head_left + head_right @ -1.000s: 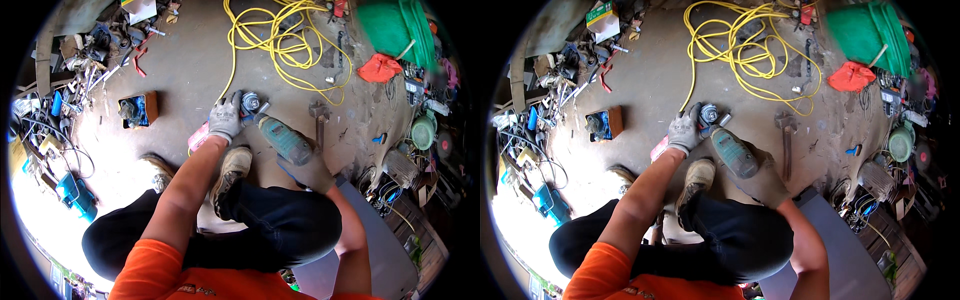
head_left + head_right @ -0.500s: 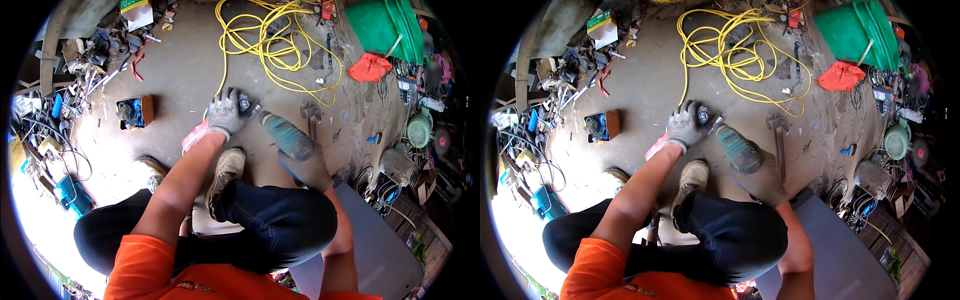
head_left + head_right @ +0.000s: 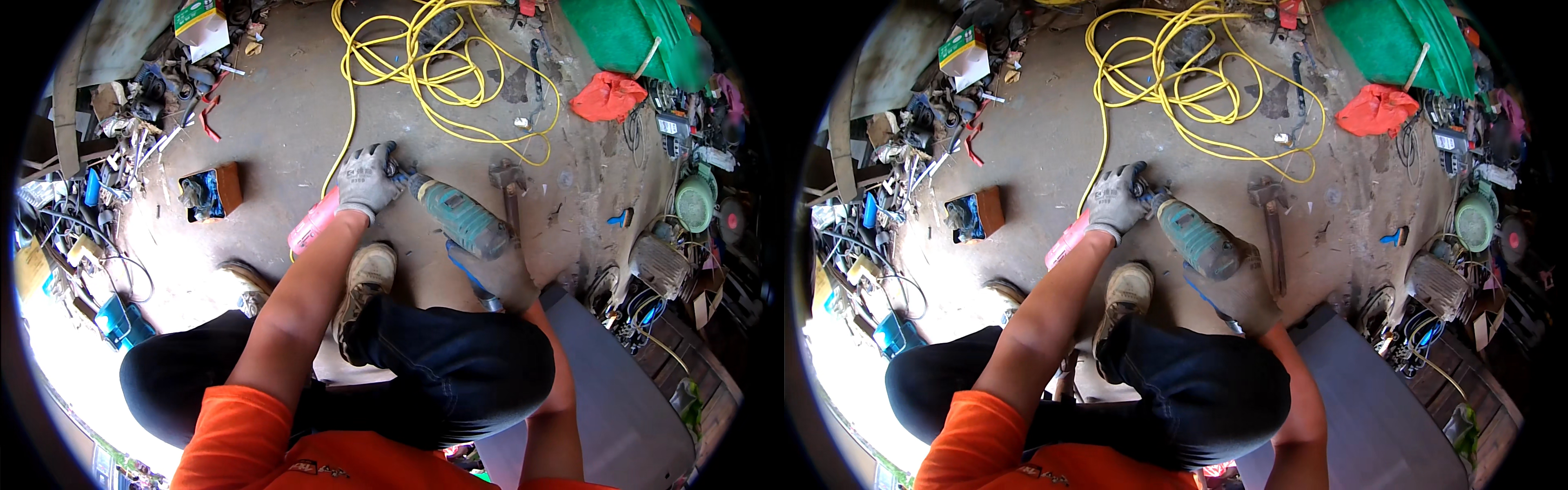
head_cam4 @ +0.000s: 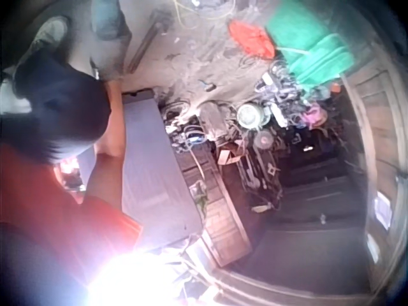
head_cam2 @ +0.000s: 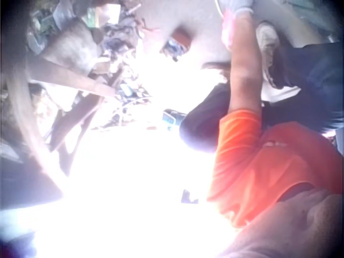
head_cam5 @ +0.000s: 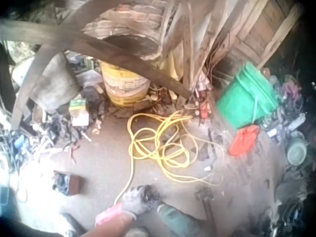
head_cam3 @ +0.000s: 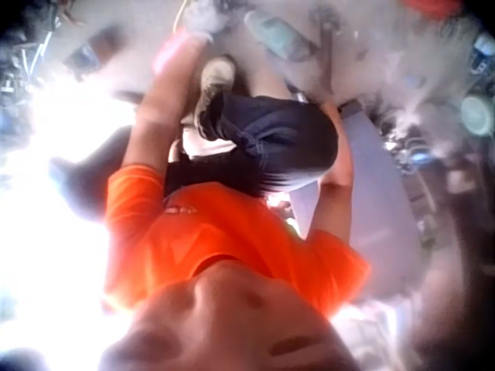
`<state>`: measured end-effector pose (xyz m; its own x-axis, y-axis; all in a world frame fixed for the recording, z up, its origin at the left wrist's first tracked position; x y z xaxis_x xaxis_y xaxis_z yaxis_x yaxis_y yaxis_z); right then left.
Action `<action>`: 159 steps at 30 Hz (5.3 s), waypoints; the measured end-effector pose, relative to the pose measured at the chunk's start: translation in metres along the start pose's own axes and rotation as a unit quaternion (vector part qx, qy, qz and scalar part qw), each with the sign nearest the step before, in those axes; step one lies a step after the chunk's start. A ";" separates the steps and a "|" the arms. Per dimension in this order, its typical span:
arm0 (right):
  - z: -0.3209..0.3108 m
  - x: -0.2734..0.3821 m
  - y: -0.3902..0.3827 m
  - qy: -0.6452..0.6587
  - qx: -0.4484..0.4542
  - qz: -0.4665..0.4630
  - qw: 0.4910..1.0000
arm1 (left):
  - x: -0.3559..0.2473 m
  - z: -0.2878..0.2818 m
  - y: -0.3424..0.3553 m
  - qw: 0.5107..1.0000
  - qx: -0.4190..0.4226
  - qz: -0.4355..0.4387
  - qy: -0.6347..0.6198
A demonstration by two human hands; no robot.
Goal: The person disassembles a red angle grinder, removes the side cover, and uses a drill to remove screws from the housing. They then reassemble the tool, tighten the screws, and plug the power cord into a socket.
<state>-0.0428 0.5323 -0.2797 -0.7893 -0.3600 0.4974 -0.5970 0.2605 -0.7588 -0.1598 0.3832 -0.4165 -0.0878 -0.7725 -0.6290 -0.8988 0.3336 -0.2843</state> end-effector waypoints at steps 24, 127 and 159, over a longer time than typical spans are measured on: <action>-0.012 0.063 0.013 -0.131 0.073 -0.246 0.958 | 0.001 0.006 0.000 1.000 -0.012 0.021 -0.001; -0.013 0.009 -0.045 0.058 -0.086 -0.223 0.969 | 0.049 -0.013 -0.041 0.996 -0.025 -0.089 0.018; 0.020 0.203 0.024 0.372 -0.048 -0.336 0.864 | -0.142 -0.195 0.027 0.901 -0.179 0.264 -0.295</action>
<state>-0.2148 0.4478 -0.2055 -0.1117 0.2061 0.9721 -0.9374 0.3027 -0.1719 -0.2555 0.3966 -0.1941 -0.3945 -0.1000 -0.9134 -0.8889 0.2932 0.3519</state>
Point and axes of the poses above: each hand's wrist, its own y-axis towards the middle knuckle, its own z-axis out of the palm, x = y × z, the point moved 10 cm from there along y, towards the middle knuckle, and after that the axes turned 1 degree about z, right-handed, at the moved point
